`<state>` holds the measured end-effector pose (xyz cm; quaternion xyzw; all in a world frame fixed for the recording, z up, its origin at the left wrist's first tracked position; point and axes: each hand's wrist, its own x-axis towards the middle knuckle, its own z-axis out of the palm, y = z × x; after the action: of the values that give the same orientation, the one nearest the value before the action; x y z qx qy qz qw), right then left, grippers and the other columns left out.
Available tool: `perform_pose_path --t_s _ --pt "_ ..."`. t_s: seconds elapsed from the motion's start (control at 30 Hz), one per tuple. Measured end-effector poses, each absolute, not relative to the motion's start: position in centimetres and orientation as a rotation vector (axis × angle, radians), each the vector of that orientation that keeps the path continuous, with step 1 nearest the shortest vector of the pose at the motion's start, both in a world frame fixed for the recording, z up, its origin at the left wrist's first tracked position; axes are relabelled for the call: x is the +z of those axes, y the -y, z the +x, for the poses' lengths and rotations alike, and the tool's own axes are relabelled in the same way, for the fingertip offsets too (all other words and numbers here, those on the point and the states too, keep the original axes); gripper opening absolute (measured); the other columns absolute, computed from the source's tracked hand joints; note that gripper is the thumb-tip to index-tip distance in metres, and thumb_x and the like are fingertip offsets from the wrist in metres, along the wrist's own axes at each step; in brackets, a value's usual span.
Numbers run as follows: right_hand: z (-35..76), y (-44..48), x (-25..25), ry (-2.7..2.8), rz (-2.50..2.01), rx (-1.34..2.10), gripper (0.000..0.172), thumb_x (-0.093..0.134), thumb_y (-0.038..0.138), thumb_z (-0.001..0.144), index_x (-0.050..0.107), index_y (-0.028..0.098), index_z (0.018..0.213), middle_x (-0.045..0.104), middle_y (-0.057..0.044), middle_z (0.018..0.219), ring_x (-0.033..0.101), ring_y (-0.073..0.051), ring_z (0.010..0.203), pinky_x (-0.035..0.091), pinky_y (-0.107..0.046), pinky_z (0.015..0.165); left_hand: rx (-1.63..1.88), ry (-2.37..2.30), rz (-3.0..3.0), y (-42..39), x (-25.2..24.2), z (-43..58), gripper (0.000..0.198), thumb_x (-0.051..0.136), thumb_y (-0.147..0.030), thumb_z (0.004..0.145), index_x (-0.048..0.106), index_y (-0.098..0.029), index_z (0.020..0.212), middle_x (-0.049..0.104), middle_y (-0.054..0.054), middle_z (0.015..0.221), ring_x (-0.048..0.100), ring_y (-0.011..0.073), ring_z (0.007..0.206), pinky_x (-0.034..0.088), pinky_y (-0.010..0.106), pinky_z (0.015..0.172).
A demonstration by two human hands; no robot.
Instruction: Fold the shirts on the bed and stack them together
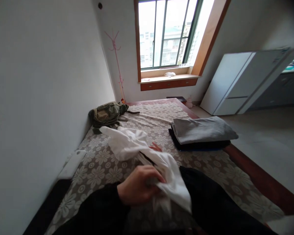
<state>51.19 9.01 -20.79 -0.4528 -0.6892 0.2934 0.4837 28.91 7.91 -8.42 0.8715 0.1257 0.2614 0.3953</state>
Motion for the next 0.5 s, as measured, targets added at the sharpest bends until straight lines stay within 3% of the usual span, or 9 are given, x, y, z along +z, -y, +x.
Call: perform_pose_path --t_s 0.07,0.1,0.17,0.23,0.33,0.43,0.5 --pt "51.4 -8.8 -20.6 1.737 -1.093 0.744 0.055 0.067 0.041 0.092 0.059 0.026 0.144 0.066 -0.010 0.136 0.062 -0.029 0.126 0.048 -0.044 0.111 0.602 -0.164 2.309 -4.3 -8.2 28.4 0.027 0.075 -0.037 0.087 0.071 -0.022 0.109 0.076 0.007 0.109 0.069 0.0245 0.110 0.041 0.042 0.116" --pt "51.5 -8.7 -20.4 1.777 -1.100 0.766 0.045 0.066 0.040 0.092 0.067 0.026 0.135 0.070 -0.009 0.129 0.065 -0.028 0.121 0.049 -0.043 0.110 0.590 -0.168 2.336 -3.5 -8.3 28.0 0.030 0.076 -0.040 0.087 0.070 -0.023 0.111 0.076 0.007 0.111 0.067 0.0250 0.114 0.036 0.044 0.120" --pt "51.8 -8.5 -20.0 1.807 -1.106 0.832 0.035 0.066 0.040 0.093 0.075 0.023 0.122 0.074 -0.009 0.120 0.068 -0.026 0.114 0.051 -0.041 0.108 0.594 -0.319 2.340 -3.9 -9.3 26.9 0.025 0.073 -0.040 0.090 0.069 -0.024 0.109 0.074 0.006 0.113 0.066 0.0238 0.115 0.040 0.043 0.117" --pt "52.0 -8.7 -19.6 1.757 -1.092 0.930 0.040 0.068 0.041 0.091 0.073 0.020 0.125 0.073 -0.010 0.126 0.065 -0.027 0.121 0.048 -0.040 0.112 0.631 -0.575 2.335 -5.7 -11.1 25.9 0.026 0.073 -0.032 0.089 0.067 -0.024 0.113 0.070 0.008 0.123 0.064 0.0245 0.119 0.048 0.040 0.109" --pt "52.3 -9.1 -18.9 1.675 -1.079 1.066 0.049 0.064 0.043 0.092 0.066 0.019 0.135 0.066 -0.010 0.140 0.059 -0.025 0.132 0.042 -0.036 0.117 0.682 -0.861 2.348 -8.5 -13.9 24.8 0.042 0.072 -0.021 0.084 0.064 -0.024 0.125 0.065 0.010 0.134 0.059 0.0290 0.126 0.049 0.045 0.108" --pt "52.8 -9.1 -18.2 1.695 -1.117 1.097 0.047 0.059 0.049 0.093 0.068 0.020 0.130 0.069 -0.011 0.133 0.063 -0.024 0.126 0.046 -0.034 0.111 0.713 -0.922 2.264 -9.8 -14.8 24.0 0.019 0.061 -0.021 0.089 0.070 -0.023 0.106 0.073 0.007 0.110 0.066 0.0277 0.109 0.052 0.044 0.097" --pt "53.2 -8.6 -17.7 1.732 -1.177 1.066 0.049 0.058 0.057 0.092 0.072 0.019 0.120 0.074 -0.012 0.120 0.068 -0.026 0.116 0.052 -0.037 0.104 0.767 -0.940 2.104 -10.2 -13.6 23.3 0.017 0.055 -0.030 0.095 0.071 -0.023 0.094 0.072 0.005 0.090 0.067 0.0239 0.089 0.054 0.037 0.082"
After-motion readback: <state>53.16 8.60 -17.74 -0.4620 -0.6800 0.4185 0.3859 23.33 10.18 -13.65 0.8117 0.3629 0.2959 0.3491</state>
